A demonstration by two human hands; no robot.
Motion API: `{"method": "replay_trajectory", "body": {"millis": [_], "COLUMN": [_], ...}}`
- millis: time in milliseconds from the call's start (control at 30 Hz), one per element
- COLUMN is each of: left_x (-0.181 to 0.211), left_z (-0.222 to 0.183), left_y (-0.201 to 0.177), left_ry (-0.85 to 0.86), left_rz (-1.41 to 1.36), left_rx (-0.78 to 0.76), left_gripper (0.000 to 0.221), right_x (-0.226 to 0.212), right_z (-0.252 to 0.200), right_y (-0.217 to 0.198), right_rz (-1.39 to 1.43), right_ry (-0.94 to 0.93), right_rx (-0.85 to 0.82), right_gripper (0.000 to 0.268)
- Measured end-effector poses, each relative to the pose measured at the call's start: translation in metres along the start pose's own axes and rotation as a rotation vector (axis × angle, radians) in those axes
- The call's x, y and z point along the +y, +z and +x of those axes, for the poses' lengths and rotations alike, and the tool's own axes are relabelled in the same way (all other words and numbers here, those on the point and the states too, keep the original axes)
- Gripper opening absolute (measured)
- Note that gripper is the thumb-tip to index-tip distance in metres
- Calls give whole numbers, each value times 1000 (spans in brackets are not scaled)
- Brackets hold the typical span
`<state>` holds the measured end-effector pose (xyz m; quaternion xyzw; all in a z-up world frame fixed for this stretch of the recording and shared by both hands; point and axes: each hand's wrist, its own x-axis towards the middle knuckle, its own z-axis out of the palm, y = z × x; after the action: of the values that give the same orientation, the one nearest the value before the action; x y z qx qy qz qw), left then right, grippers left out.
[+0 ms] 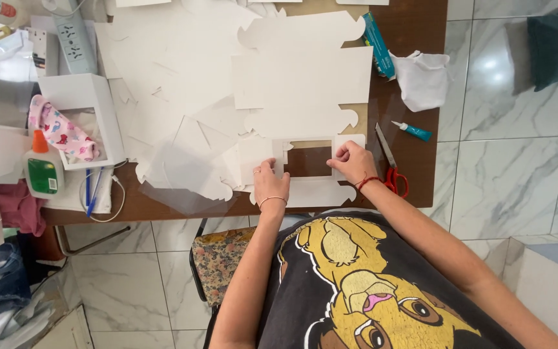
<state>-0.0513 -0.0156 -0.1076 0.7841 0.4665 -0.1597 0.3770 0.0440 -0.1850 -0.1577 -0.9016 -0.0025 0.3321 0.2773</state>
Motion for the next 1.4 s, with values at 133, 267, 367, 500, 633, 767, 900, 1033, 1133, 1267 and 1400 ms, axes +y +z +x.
{"method": "replay_trajectory", "body": {"millis": [133, 267, 367, 500, 633, 767, 900, 1033, 1133, 1267, 1400], "left_x": [-27, -16, -16, -16, -25, -18, -2, -22, -25, -27, -40], "left_z": [28, 23, 18, 19, 32, 22, 10, 24, 25, 31, 42], "left_y": [26, 24, 20, 22, 33, 34, 20, 20, 18, 26, 40], "left_ry": [-85, -57, -35, -32, -115, -98, -32, -27, -51, -87, -89], "left_rz": [-67, -45, 21, 28, 14, 7, -64, -102, -127, -190, -136], "left_rx": [-95, 54, 78, -3, -39, -15, 52, 61, 20, 1, 30], "left_gripper": [49, 50, 50, 48, 47, 35, 54, 53, 52, 55, 52], "right_x": [5, 1, 5, 7, 5, 2, 8, -14, -31, -43, -39], "right_z": [1, 1, 2, 5, 3, 0, 0, -27, -44, -47, -43], "right_y": [3, 1, 4, 6, 4, 2, 10, -4, -11, -21, -24], "right_rz": [-17, -11, -19, -15, -4, 0, 26, 164, 701, 807, 791], "right_ry": [-18, -20, -19, -15, -19, -20, -14, 94, 331, 368, 354], "right_rx": [10, 9, 8, 18, 15, 12, 28, -29, -56, -164, -255], "right_gripper": [28, 26, 27, 28, 27, 27, 25, 36, 48, 46, 38]}}
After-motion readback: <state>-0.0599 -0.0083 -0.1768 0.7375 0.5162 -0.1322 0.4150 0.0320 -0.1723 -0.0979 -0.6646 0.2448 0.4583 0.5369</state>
